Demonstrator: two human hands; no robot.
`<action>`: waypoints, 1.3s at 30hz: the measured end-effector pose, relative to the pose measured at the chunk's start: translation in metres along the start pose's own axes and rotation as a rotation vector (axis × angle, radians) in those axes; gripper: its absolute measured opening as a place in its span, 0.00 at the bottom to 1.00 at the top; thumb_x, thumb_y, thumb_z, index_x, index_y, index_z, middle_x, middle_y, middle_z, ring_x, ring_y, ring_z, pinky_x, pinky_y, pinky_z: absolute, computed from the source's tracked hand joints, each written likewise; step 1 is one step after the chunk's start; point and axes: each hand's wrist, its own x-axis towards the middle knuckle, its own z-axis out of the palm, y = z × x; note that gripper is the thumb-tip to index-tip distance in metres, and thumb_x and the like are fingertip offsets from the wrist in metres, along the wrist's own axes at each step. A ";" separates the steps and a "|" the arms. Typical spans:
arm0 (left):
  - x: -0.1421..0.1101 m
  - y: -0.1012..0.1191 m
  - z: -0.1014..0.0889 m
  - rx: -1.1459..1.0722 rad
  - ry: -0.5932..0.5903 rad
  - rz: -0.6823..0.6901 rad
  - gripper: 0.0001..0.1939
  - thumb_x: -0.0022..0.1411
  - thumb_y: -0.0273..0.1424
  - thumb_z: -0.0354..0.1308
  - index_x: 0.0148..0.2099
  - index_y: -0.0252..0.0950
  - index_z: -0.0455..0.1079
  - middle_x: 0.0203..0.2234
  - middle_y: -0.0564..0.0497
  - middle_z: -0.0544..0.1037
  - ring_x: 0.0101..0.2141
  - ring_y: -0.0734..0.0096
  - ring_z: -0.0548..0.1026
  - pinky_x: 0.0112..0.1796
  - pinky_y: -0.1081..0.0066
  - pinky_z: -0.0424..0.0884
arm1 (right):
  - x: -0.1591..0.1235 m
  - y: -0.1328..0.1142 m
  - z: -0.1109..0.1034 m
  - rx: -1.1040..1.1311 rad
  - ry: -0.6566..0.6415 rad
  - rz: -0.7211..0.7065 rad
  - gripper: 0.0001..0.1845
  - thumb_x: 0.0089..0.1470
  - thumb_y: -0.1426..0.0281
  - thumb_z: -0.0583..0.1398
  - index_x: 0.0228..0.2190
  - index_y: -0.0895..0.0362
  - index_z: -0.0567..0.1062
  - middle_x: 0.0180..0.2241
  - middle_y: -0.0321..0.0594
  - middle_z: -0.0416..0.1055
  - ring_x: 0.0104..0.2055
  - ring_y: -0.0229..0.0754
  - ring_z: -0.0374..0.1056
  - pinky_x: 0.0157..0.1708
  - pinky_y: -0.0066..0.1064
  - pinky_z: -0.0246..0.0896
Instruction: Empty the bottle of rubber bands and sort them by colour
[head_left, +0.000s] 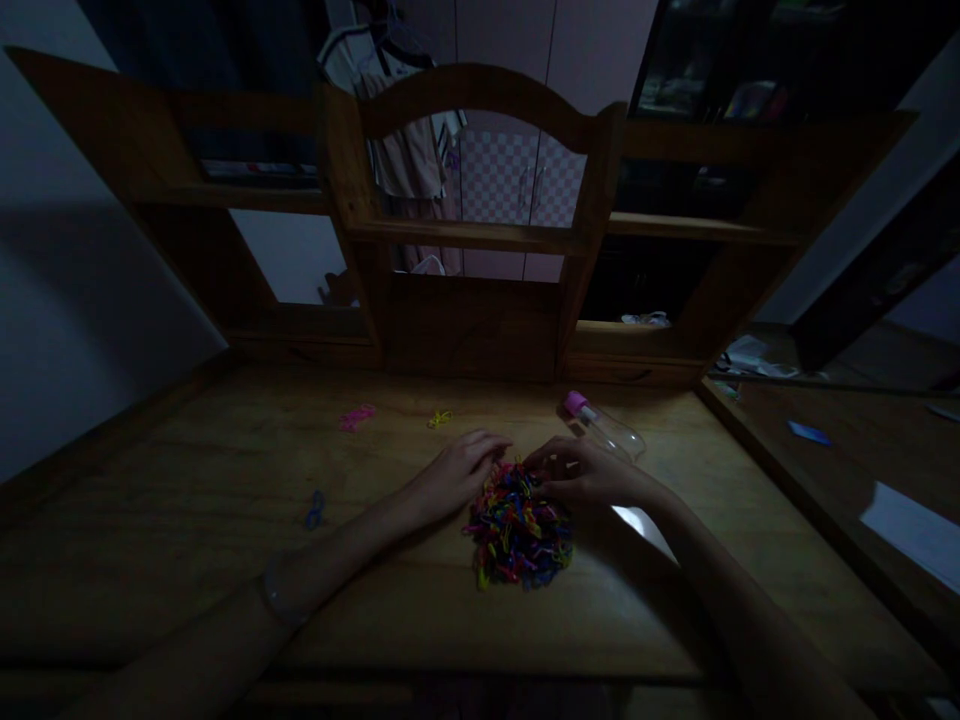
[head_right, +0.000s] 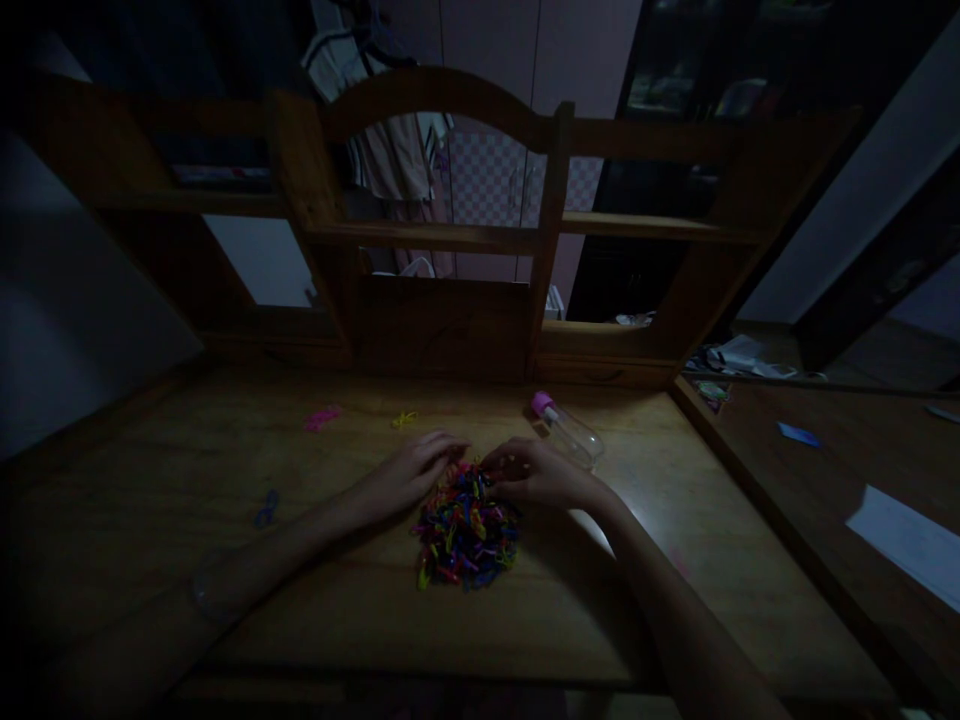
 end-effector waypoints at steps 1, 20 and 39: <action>-0.001 0.001 0.000 -0.020 -0.020 -0.005 0.20 0.65 0.22 0.45 0.54 0.38 0.69 0.45 0.47 0.74 0.46 0.66 0.72 0.49 0.65 0.68 | 0.000 0.001 0.000 0.014 -0.012 0.011 0.20 0.50 0.64 0.65 0.46 0.52 0.77 0.39 0.41 0.76 0.38 0.42 0.70 0.37 0.32 0.66; -0.023 0.045 0.031 -0.297 0.196 -0.344 0.22 0.70 0.43 0.41 0.55 0.41 0.68 0.54 0.48 0.72 0.56 0.65 0.66 0.58 0.65 0.58 | 0.009 -0.011 0.011 0.199 0.246 -0.061 0.14 0.58 0.60 0.58 0.38 0.55 0.79 0.43 0.43 0.75 0.48 0.46 0.69 0.49 0.36 0.62; 0.004 0.093 0.088 -0.334 0.337 -0.579 0.23 0.67 0.48 0.38 0.48 0.44 0.70 0.49 0.46 0.76 0.50 0.57 0.72 0.51 0.63 0.62 | -0.006 0.024 0.012 -0.002 0.376 0.099 0.23 0.57 0.54 0.54 0.21 0.56 0.73 0.22 0.37 0.68 0.28 0.42 0.65 0.30 0.31 0.58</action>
